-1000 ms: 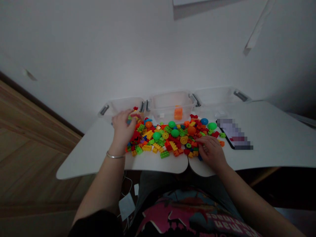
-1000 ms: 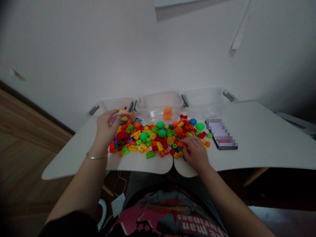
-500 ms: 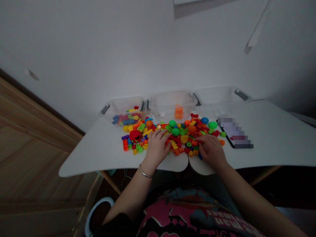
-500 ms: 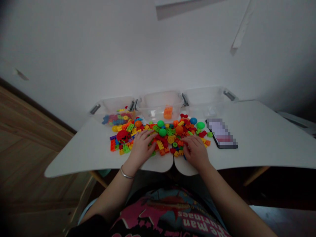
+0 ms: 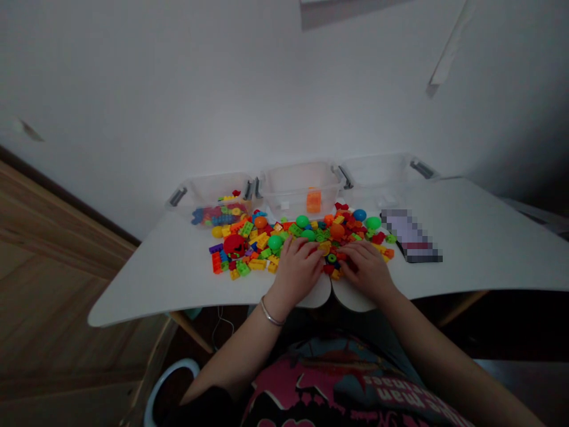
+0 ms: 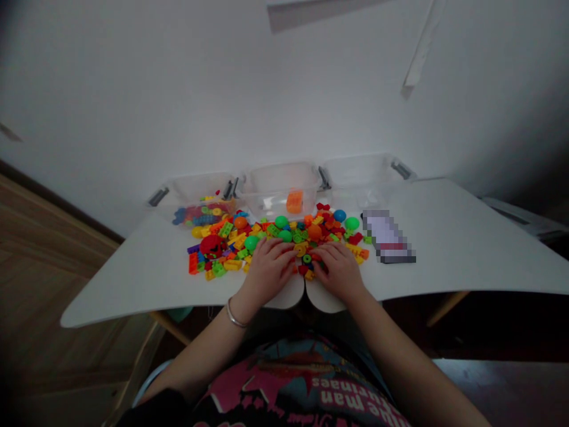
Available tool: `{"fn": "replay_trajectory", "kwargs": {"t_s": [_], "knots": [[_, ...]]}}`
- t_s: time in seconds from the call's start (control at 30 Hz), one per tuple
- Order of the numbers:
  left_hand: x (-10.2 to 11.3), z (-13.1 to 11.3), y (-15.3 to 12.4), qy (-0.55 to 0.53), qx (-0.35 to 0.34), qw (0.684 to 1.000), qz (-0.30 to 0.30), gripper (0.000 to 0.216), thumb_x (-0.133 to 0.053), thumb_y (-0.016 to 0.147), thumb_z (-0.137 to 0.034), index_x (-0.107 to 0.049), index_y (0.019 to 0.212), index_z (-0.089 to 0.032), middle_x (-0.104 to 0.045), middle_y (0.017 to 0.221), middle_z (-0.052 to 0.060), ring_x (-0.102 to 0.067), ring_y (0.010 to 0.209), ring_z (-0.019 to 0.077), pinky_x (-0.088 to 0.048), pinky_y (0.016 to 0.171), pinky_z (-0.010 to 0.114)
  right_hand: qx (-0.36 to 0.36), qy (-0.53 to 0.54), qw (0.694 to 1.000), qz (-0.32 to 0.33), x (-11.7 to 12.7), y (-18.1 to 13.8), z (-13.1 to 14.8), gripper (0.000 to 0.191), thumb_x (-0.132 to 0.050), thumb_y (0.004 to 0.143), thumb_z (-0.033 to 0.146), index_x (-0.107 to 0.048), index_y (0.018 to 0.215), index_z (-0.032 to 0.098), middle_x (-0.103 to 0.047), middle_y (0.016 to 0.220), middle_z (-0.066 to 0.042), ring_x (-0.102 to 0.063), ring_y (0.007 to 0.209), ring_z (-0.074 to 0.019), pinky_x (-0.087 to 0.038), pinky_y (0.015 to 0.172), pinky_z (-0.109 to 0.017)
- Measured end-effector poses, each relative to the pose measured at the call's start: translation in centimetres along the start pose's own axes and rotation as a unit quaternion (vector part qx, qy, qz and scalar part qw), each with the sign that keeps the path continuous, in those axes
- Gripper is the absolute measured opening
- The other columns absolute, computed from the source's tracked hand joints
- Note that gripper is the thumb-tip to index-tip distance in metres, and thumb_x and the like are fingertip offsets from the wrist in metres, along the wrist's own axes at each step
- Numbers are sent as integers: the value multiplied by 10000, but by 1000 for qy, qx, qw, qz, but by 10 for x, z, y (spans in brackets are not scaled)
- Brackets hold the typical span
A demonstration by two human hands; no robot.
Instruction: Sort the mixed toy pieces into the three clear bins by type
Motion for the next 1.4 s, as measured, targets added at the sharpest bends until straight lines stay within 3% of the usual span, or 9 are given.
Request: {"fn": "replay_trajectory", "kwargs": {"t_s": [0.13,0.33,0.67,0.9,1.03,1.13,1.2,1.27,1.4], "knots": [[-15,-18,11,32,-26,999,22,236,-556,907,-237,-682,1106,-243,-677,1176,61,-527,1142,278,-395,1051,502,5,1,1000,8,-1,0,1,214,-591,854,228,-680,1048,201,-721,1002,-67,-622,963,-244,-502,924,-438],[-24,-18,20,89,-18,995,29,280,-504,924,-190,-646,1160,-238,-657,1193,80,-523,1107,293,-435,924,475,2,0,1000,14,-3,0,0,263,-596,837,221,-678,1087,219,-721,1025,-62,-618,989,-255,-485,965,-473],[-24,-18,30,103,-45,993,39,192,-500,936,-205,-673,1013,-236,-696,922,68,-538,1011,285,-414,874,459,7,1,1000,24,-7,0,-1,240,-600,844,226,-689,1067,206,-719,1044,-66,-612,1005,-253,-498,951,-454],[-10,-3,26,43,6,999,10,209,-630,834,-207,-671,1036,-243,-701,1004,74,-561,1035,289,-427,900,475,2,4,1000,30,-5,2,1,256,-609,838,226,-703,1076,224,-722,1024,-64,-617,1000,-249,-511,930,-450],[10,25,17,-61,79,995,-26,245,-696,793,-277,-664,1035,-261,-705,1006,60,-605,1008,271,-459,899,456,8,4,999,35,-7,0,1,241,-600,862,250,-701,1080,231,-720,1026,-58,-621,1000,-244,-504,936,-444],[41,57,6,-102,125,982,-102,373,-679,816,-307,-610,1177,-247,-682,1063,71,-615,1009,250,-475,922,433,11,-3,999,35,-8,-1,0,235,-605,867,275,-702,1075,224,-721,1029,-61,-616,1008,-251,-504,923,-438],[70,84,-1,-106,149,967,-179,466,-641,850,-328,-539,1296,-246,-658,1108,75,-610,1002,225,-483,930,411,10,-7,999,33,-8,-1,-1,237,-609,862,276,-703,1073,221,-722,1027,-64,-615,1007,-252,-505,916,-438],[99,112,-6,-93,172,949,-246,424,-607,871,-335,-553,1285,-258,-630,1163,74,-594,1043,219,-487,931,390,8,-5,999,34,-9,-2,-1,243,-608,858,269,-702,1079,224,-722,1024,-65,-615,1010,-251,-503,920,-440],[138,184,-5,-86,280,909,-298,395,-552,879,-286,-531,1270,-235,-617,1157,68,-621,969,184,-526,821,309,4,-6,999,35,-9,-2,-2,244,-604,862,264,-700,1082,220,-718,1036,-62,-609,1021,-249,-499,936,-439]]}}
Point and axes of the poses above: each hand's wrist, its own y-axis towards the middle knuckle, its own x-axis out of the back of the hand, z = x × y, the point moved 8 cm from there along y, towards the middle knuckle
